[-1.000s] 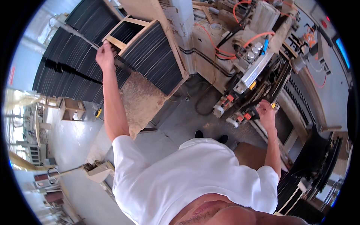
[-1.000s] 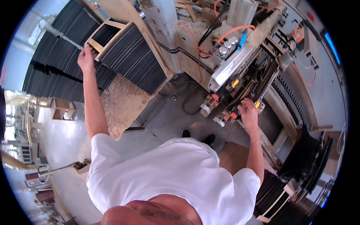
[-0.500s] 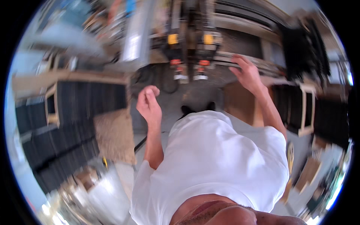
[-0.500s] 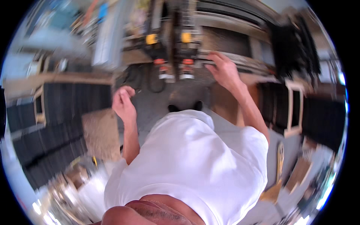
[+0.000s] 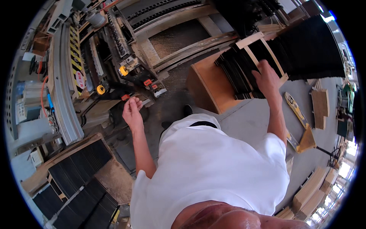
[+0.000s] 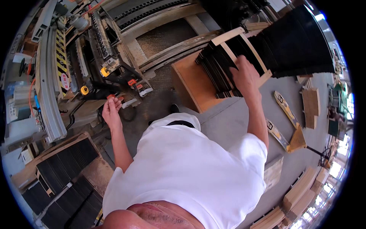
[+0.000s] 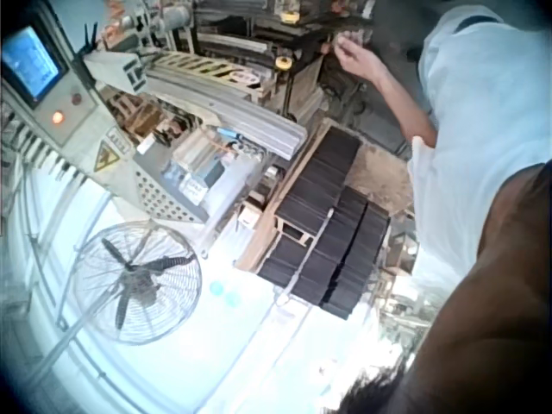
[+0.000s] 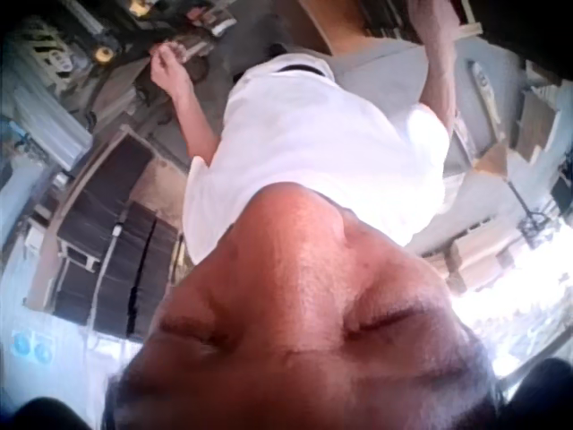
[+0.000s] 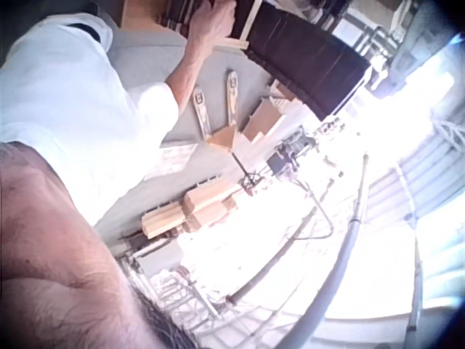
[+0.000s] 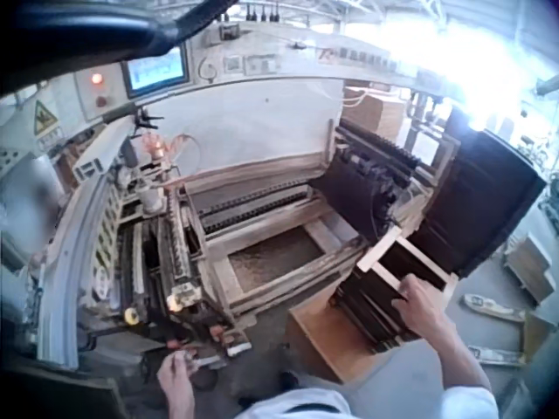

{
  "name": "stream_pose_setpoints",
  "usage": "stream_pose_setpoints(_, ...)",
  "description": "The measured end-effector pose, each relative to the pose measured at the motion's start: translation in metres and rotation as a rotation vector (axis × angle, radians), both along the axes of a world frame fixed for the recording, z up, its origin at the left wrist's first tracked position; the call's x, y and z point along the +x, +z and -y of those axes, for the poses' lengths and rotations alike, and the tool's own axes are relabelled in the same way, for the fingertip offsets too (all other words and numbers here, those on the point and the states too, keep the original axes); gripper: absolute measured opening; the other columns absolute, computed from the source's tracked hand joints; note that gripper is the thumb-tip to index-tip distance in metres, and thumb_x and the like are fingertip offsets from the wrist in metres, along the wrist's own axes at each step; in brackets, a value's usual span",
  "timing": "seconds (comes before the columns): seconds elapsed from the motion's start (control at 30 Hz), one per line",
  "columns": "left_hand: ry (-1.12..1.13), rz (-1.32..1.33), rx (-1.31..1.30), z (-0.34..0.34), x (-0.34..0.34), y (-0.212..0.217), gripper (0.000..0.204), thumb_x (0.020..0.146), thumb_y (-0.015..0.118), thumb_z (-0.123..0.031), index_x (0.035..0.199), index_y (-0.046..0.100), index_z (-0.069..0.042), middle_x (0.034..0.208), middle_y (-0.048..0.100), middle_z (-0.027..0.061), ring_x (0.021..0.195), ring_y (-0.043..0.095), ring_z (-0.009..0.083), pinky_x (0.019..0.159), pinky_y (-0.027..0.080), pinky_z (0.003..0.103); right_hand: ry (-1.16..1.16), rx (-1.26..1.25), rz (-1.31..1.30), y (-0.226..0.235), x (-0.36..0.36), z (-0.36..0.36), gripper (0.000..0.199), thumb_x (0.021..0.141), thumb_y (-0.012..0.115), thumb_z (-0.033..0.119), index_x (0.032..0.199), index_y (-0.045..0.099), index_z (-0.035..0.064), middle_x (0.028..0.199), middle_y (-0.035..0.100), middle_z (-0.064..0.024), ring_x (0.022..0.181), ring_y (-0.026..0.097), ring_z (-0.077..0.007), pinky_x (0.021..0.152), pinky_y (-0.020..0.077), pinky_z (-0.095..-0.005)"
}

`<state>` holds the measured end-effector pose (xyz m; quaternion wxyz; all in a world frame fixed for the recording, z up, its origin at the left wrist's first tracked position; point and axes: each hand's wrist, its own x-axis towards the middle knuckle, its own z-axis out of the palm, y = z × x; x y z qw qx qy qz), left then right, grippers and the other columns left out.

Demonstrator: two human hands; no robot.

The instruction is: The person repeatedly feeds small wooden frames into a woodworking machine, likely a planer or sander, and removes them after processing. The frames are handled one at a time and placed on a nearby surface after each cycle.

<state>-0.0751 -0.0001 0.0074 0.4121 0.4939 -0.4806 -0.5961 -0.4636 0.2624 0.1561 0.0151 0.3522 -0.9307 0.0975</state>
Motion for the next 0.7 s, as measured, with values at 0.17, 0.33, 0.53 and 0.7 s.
stream_pose_setpoints(0.17,0.088,-0.07,0.023,0.05,-0.003,0.005,0.027,0.098,0.056,-0.021,0.111,0.062,0.002,0.096,0.067,0.0096,0.082,0.066,0.0148,0.073,0.056,0.028,-0.024,-0.214,-0.008,-0.014,-0.002,-0.019,0.022,0.084,0.068,0.015,0.101,0.056,0.0102,0.083,0.064,-0.0148,0.081,0.062,-0.0376,0.067,0.0474,-0.0435)
stream_pose_setpoints(0.33,0.116,-0.113,0.005,0.135,-0.006,0.008,0.027,0.098,0.055,-0.022,0.112,0.06,0.001,0.097,0.067,0.0089,0.083,0.066,0.016,0.074,0.056,0.029,-0.068,-0.317,0.028,0.01,0.005,0.0,0.02,0.086,0.067,0.012,0.104,0.059,0.0068,0.092,0.064,-0.0134,0.085,0.062,-0.0314,0.072,0.0486,-0.0396)
stream_pose_setpoints(0.53,0.103,-0.341,0.15,0.274,-0.033,-0.006,0.026,0.098,0.056,-0.026,0.109,0.059,-0.003,0.096,0.066,0.0071,0.087,0.065,0.0201,0.082,0.055,0.036,-0.021,-0.432,0.04,0.049,0.047,0.052,0.022,0.087,0.066,0.005,0.108,0.062,0.0042,0.097,0.062,-0.0105,0.085,0.061,-0.0228,0.075,0.0487,-0.0313)
stream_pose_setpoints(0.7,0.132,-0.427,0.308,0.406,-0.063,-0.03,0.048,0.095,0.059,-0.036,0.126,0.05,0.0,0.117,0.06,0.0127,0.108,0.059,0.0262,0.093,0.05,0.04,0.103,-0.592,0.145,0.053,0.084,0.094,0.025,0.082,0.068,-0.004,0.105,0.062,0.0034,0.098,0.063,-0.008,0.078,0.059,-0.0168,0.072,0.0484,-0.0274)
